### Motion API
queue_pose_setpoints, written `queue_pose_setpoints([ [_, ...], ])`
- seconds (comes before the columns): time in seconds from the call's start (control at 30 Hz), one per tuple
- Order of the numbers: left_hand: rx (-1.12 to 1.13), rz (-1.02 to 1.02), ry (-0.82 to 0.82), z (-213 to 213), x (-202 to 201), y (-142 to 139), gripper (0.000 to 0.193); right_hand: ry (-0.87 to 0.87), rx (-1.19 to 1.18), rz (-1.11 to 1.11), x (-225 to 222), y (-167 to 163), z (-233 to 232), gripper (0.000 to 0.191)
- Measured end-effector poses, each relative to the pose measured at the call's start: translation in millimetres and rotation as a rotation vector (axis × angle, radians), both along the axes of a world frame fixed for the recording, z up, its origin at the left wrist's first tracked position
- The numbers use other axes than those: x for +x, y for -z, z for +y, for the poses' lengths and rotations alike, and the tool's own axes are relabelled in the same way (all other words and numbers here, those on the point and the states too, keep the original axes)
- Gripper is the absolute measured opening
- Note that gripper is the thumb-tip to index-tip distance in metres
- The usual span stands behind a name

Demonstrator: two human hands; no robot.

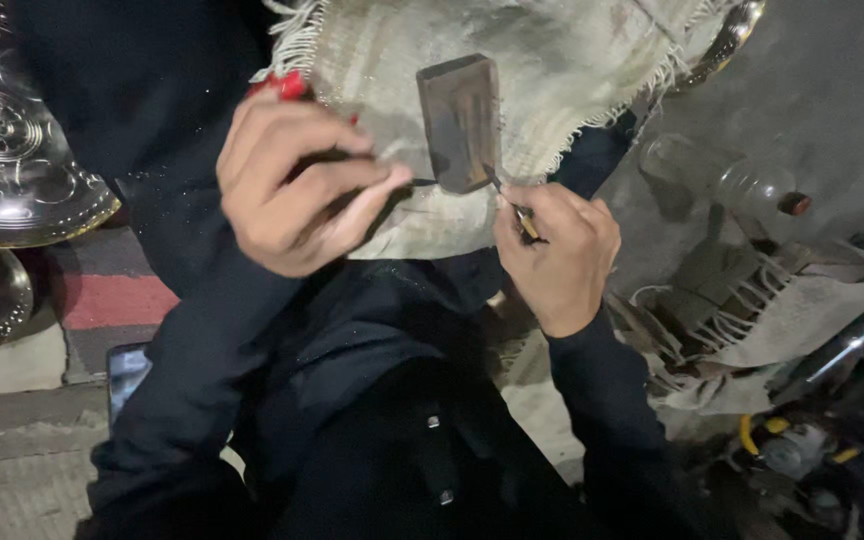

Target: The person sits on the floor and decorates brass plates. They hammer a punch against a large brass tray to chase a pattern, then hold a steel punch block and repeatedly tap and dress its tip with a small punch and hammer, repositioning the block between strikes.

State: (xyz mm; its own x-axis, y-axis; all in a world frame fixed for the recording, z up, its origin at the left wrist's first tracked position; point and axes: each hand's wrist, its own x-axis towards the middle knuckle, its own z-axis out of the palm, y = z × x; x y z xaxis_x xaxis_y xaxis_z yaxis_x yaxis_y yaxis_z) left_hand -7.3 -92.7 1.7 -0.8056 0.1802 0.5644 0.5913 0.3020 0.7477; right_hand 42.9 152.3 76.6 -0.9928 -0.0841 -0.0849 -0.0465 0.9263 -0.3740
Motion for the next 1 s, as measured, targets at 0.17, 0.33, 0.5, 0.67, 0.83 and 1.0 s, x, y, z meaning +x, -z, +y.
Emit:
queue_pose_setpoints([
  [0.17, 0.053, -0.018, -0.015, 8.2, 17.5, -6.9, 0.036, -0.059, -0.090, 0.073, 0.0, 2.2, 21.6, 0.013],
  [0.33, 0.023, -0.064, 0.020, 19.2, 21.9, -19.3, 0.036, 0.051, -0.104, 0.364, -24.3, 7.8, 50.6, 0.018],
  [0.5, -0.015, -0.116, 0.051, 39.4, 21.5, -30.4, 0.032, -0.019, -0.026, 0.455, -46.0, 17.8, 62.1, 0.021],
  [0.67, -0.004, -0.133, 0.076, 55.1, 14.2, -35.6, 0.027, -0.082, 0.121, 0.394, -46.5, 5.8, 71.9, 0.020],
  [0.83, 0.056, -0.173, 0.124, 66.5, 10.0, -45.1, 0.025, -0.041, -0.021, 0.267, -40.9, -7.1, 77.6, 0.016],
  [1.0, 0.242, -0.459, 0.153, 82.6, 5.5, -60.8, 0.024, 0.084, -0.530, 0.143, -18.0, -8.5, 71.1, 0.018],
])
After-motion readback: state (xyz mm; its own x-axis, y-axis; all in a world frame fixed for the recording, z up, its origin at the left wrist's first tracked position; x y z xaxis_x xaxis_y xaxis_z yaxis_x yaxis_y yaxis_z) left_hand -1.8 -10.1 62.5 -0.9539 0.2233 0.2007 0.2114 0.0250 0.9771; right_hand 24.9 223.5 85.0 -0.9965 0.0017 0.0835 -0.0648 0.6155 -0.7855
